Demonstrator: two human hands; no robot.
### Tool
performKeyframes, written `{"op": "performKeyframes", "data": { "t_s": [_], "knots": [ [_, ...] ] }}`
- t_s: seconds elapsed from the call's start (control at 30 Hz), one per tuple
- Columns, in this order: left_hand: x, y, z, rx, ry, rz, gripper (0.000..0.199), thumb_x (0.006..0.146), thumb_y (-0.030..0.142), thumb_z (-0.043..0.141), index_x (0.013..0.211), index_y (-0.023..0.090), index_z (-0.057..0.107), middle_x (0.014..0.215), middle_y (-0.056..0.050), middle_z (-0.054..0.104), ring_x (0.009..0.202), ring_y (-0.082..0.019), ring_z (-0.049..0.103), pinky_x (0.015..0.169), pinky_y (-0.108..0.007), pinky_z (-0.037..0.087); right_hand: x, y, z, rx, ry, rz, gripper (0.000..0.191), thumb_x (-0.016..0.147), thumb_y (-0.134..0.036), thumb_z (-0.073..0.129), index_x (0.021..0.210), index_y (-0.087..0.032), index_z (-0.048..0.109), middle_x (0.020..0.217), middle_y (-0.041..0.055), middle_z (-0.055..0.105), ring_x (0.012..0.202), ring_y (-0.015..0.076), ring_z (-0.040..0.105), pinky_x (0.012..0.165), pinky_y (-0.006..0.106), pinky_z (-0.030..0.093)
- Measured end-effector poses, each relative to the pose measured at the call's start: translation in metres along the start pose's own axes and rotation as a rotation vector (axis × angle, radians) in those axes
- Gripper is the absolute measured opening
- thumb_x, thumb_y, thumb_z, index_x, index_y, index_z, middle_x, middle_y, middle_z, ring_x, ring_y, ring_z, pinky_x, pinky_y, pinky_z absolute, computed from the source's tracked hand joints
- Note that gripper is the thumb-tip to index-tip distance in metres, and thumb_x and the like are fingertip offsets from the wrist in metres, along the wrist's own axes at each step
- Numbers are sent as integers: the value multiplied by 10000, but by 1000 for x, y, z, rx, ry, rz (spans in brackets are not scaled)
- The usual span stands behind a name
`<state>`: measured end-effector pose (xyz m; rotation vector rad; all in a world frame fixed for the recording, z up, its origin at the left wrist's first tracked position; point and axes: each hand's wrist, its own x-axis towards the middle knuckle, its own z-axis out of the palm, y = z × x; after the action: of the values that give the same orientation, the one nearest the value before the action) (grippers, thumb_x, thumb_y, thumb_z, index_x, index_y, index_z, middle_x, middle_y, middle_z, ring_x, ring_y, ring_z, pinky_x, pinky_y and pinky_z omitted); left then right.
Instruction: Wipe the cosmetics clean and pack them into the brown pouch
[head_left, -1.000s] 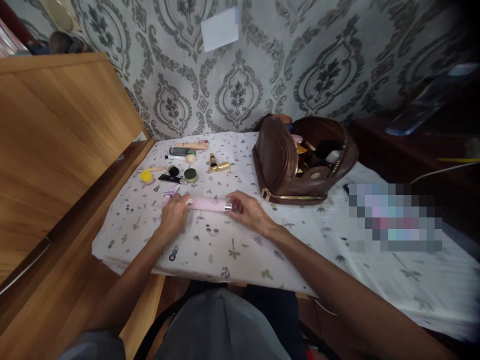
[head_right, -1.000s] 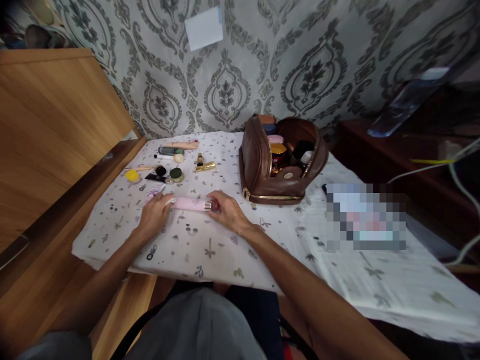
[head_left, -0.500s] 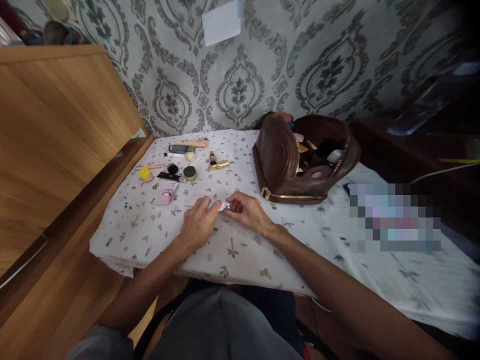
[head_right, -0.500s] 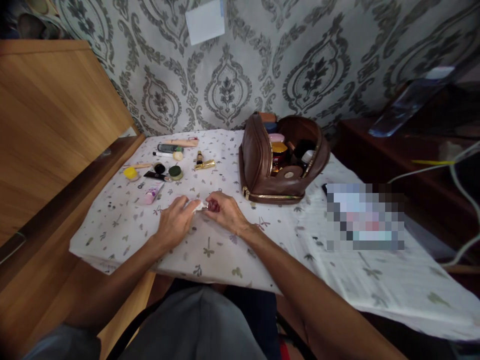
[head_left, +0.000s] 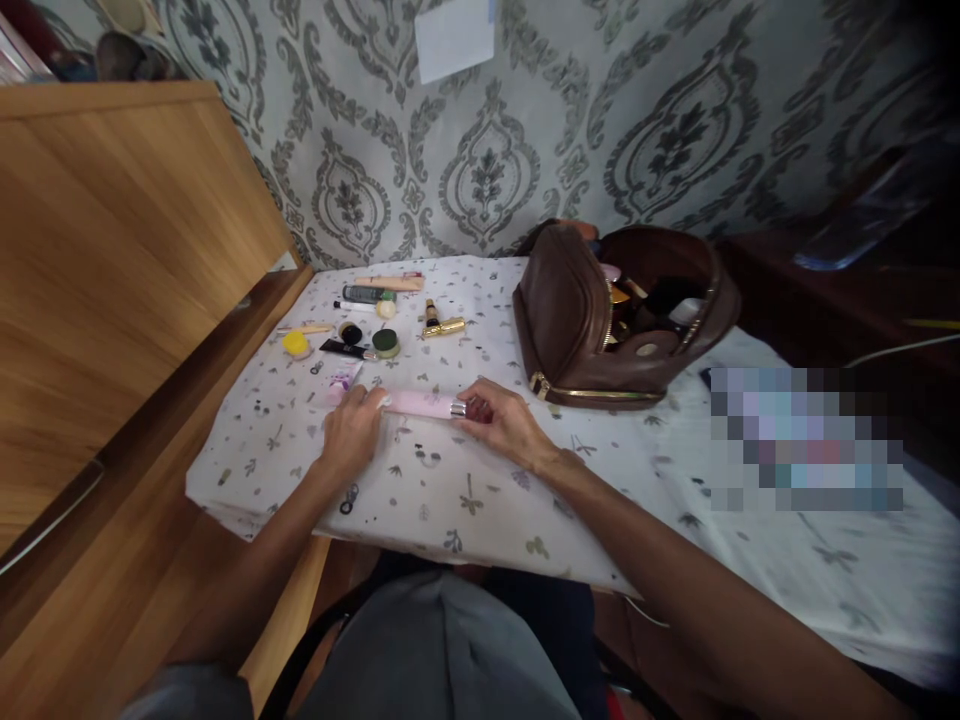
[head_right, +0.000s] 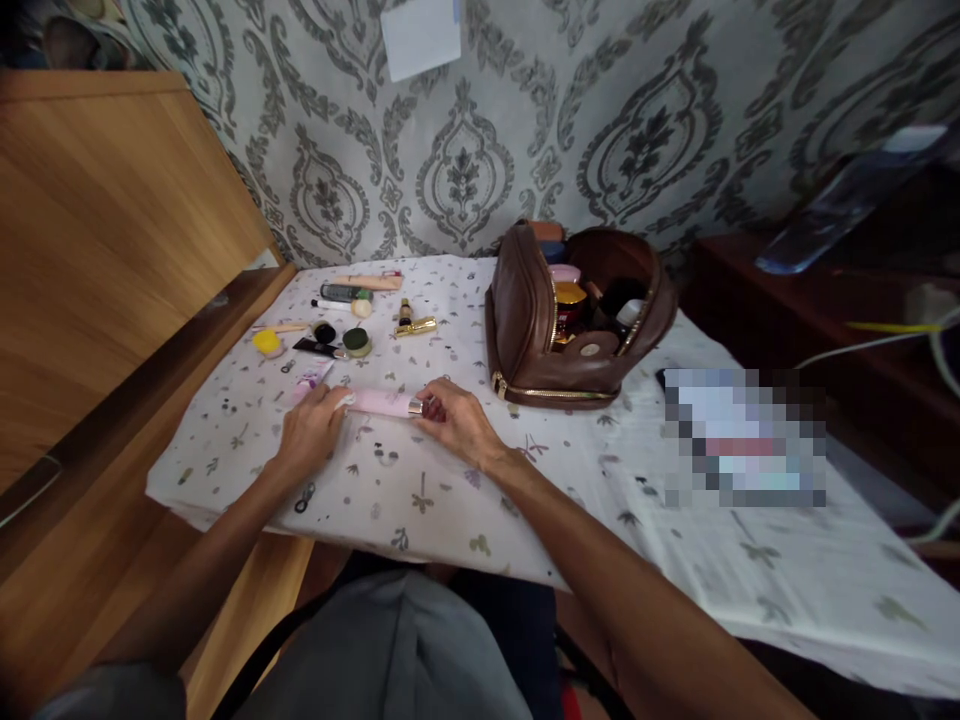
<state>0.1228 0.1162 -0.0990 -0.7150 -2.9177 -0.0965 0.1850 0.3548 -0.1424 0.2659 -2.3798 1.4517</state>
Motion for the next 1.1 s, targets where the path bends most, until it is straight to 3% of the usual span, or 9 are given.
{"op": "performKeyframes", "data": {
  "t_s": [0.13,0.3,0.5,0.6,0.7,1.1],
  "knots": [
    [1,-6,1,-20,-6,-12,306,981,229,384,1186,221,611,1064,-90,624,994,-253,612,814,-351,487,0,1,-1,55,-8,-60,263,819,-249,717,1077,-213,690,886,18,606,667,114,566,654,268,506],
    [2,-1,4,-88,81,32,294,975,220,407,1186,206,610,1066,-83,631,987,-245,619,821,-338,487,0,4,1,139,-1,-73,241,837,-326,712,1059,-236,742,905,29,582,686,116,587,666,278,535],
    [-11,37,-3,-194,169,237,316,984,220,395,1234,225,588,1052,-62,636,985,-208,613,808,-297,490,0,5,7,150,23,-56,264,830,-317,713,1080,-240,747,895,34,602,695,128,612,680,291,552],
    [-17,56,-7,-102,148,300,343,984,218,396,1274,248,578,1016,-65,625,975,-214,611,719,-288,489,-1,4,8,154,45,-56,273,823,-322,717,1078,-228,741,880,35,621,674,129,603,673,297,552],
    [-17,63,-8,-2,119,293,363,973,203,414,1297,257,570,1014,-75,616,993,-233,604,654,-293,481,-1,3,8,145,51,-40,269,809,-315,728,1058,-212,735,850,26,632,656,124,596,656,287,544],
    [2,14,-3,-2,116,52,340,969,219,411,1252,242,598,1109,-85,617,1018,-258,600,775,-341,484,-1,6,8,204,50,1,284,791,-340,743,1046,-218,718,862,22,616,675,127,599,665,294,559]
  ]
}}
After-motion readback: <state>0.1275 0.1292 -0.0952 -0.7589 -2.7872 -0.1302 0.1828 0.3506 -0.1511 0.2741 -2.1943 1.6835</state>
